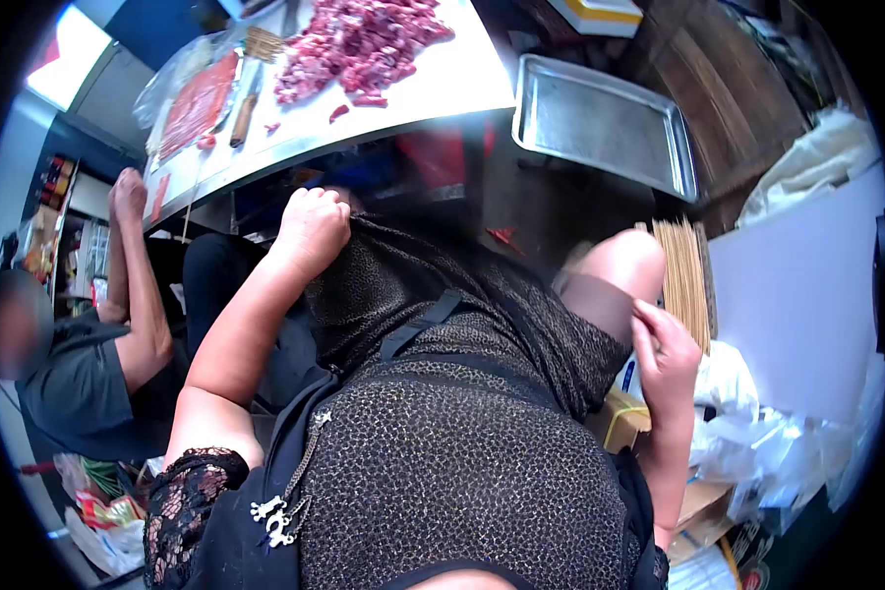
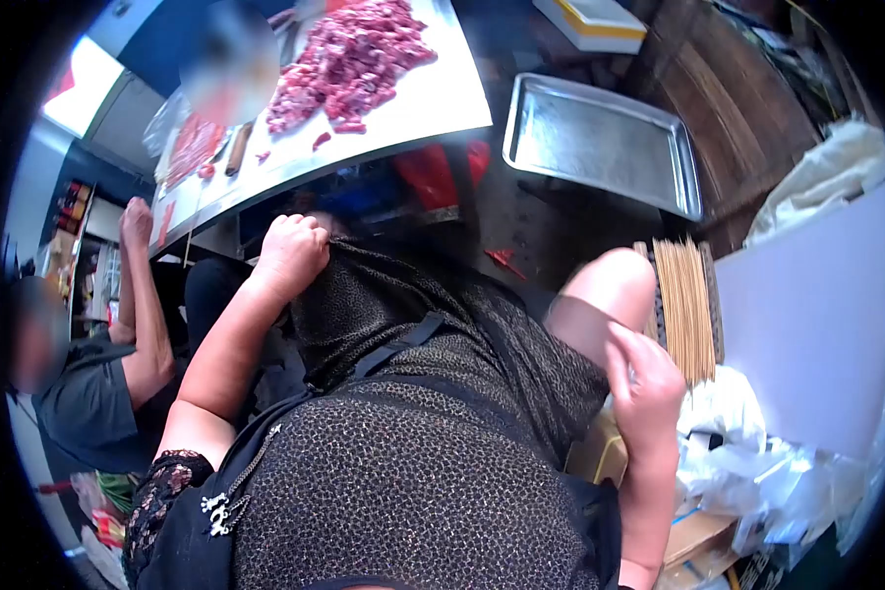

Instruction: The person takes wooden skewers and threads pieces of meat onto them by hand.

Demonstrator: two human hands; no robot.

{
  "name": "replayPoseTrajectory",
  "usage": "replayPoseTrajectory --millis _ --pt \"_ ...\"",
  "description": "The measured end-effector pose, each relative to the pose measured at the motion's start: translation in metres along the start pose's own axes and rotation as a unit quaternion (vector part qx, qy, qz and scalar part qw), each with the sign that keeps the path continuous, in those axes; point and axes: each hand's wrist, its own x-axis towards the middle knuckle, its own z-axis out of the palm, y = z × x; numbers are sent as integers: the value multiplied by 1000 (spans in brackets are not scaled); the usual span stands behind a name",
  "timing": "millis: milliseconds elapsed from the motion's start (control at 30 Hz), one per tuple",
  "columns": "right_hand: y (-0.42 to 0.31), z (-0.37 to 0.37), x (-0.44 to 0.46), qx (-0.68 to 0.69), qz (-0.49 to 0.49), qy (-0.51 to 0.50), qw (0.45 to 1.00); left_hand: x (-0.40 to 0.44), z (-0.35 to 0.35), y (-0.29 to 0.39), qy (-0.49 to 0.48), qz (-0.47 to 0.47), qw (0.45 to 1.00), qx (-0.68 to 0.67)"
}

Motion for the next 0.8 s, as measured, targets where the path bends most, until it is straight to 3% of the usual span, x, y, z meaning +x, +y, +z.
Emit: replayPoseTrajectory --millis 67,100,133,167,233,267,333,367,400,433,500,567,633,700,767,800 --pt "-1 17 38 3 -112 11 994 -5 -18 11 49 70 970 -228" --pt "-31 30 59 -24 -188 37 981 -23 -70 -11 124 114 915 -367" --pt "-31 44 72 13 -130 -1 991 -28 -97 -3 115 171 862 -463" --pt "-18 68 89 48 -138 -16 989 -35 -131 9 125 243 842 -465" --pt "-9 109 118 -9 -73 -123 990 -38 -155 45 102 349 744 -561" --pt "6 141 130 -31 -48 -160 985 -30 -142 64 91 392 747 -530" --pt "38 215 126 -84 17 -243 966 -4 -96 86 1 369 864 -343" --pt "44 236 117 -89 52 -380 919 5 -51 89 13 310 934 -177" --pt "45 251 105 -106 62 -422 898 8 -36 84 -2 305 951 -56" --pt "43 260 96 -122 69 -440 887 14 -26 78 -6 304 951 -53" --pt "42 271 85 -141 77 -443 882 26 -4 70 -13 299 913 -276" --pt "39 279 86 -154 80 -437 882 49 22 66 -30 290 909 -299" --pt "36 289 96 -156 78 -437 882 81 49 66 -133 288 900 -300" --pt "35 304 111 -159 70 -440 881 112 88 73 -146 293 861 -388" --pt "34 319 127 -160 60 -452 876 132 112 85 -184 238 860 -412" --pt "34 326 136 -160 61 -457 873 143 99 80 -165 269 851 -421"
